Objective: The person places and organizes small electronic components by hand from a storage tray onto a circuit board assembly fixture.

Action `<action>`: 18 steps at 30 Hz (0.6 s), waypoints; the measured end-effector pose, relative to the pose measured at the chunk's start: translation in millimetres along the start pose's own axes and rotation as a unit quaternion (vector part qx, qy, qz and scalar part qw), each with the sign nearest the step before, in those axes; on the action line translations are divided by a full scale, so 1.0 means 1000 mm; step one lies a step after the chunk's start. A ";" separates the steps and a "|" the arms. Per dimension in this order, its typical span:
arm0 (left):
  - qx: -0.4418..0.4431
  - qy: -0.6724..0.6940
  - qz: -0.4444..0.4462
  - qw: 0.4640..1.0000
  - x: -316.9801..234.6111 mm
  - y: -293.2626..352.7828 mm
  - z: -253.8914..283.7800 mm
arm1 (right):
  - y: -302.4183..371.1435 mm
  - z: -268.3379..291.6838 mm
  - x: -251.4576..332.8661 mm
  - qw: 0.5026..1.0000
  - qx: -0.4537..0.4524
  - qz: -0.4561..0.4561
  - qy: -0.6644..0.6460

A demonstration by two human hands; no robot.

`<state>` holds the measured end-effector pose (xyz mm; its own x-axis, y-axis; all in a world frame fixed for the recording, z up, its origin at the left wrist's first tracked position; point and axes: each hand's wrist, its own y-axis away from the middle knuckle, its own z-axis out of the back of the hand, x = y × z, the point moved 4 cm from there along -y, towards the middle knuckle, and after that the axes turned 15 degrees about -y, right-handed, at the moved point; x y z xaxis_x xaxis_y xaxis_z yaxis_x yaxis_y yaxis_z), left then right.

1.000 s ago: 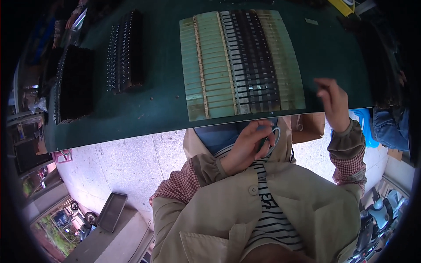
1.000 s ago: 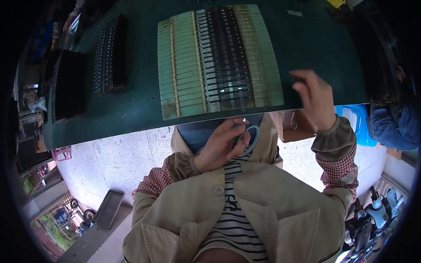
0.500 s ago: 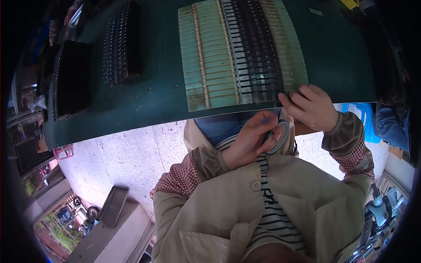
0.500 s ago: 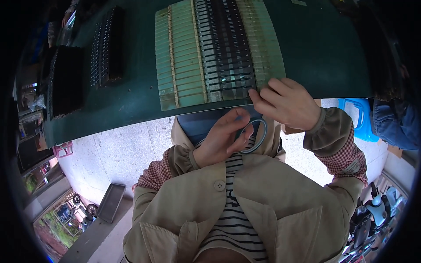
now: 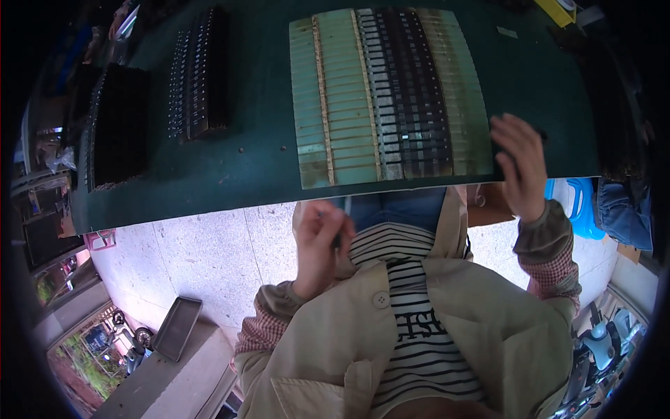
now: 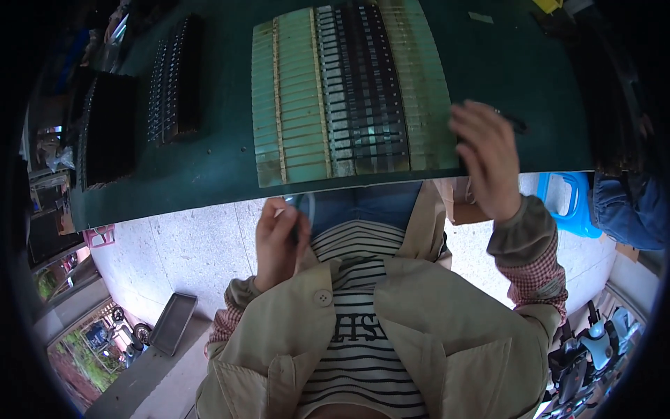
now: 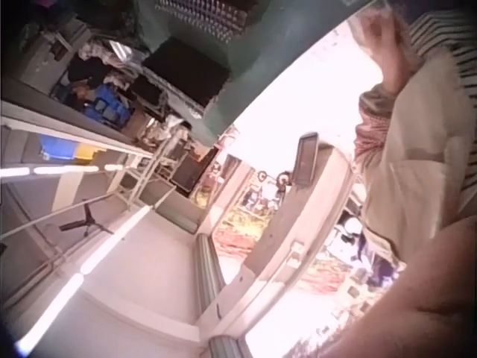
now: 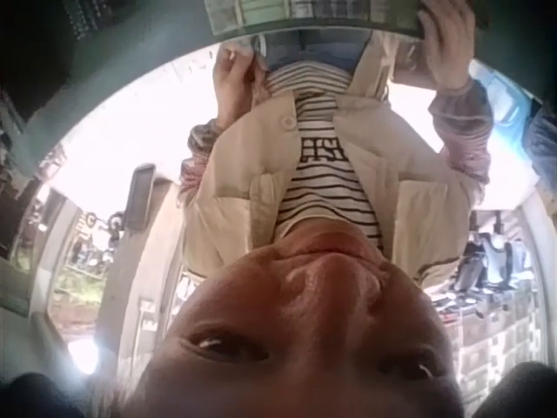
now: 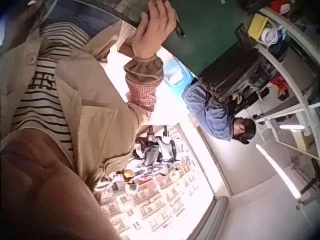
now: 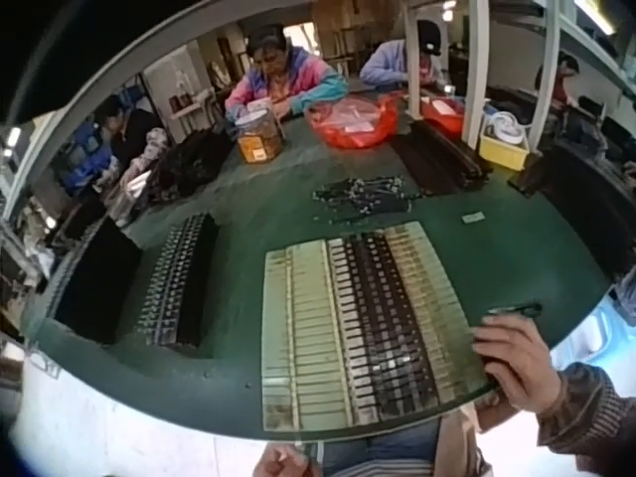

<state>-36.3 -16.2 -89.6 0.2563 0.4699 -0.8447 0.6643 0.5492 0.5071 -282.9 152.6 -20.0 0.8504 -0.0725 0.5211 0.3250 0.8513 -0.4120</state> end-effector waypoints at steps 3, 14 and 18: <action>-0.063 0.025 -0.035 0.997 -0.013 0.000 0.028 | -0.001 -0.024 0.032 0.986 0.108 0.087 -0.093; -0.104 0.071 -0.027 0.992 -0.008 -0.012 0.041 | 0.004 -0.059 0.063 0.937 0.245 0.187 0.165; -0.097 0.039 -0.049 0.993 -0.008 -0.012 0.041 | 0.016 -0.049 0.058 0.954 0.219 0.202 0.028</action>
<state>-17.5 -55.0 -95.8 0.1367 0.4563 -0.8793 0.5340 0.7136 0.4533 -207.8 136.6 -33.6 0.8941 0.2911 0.3403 -0.2281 0.9500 -0.2131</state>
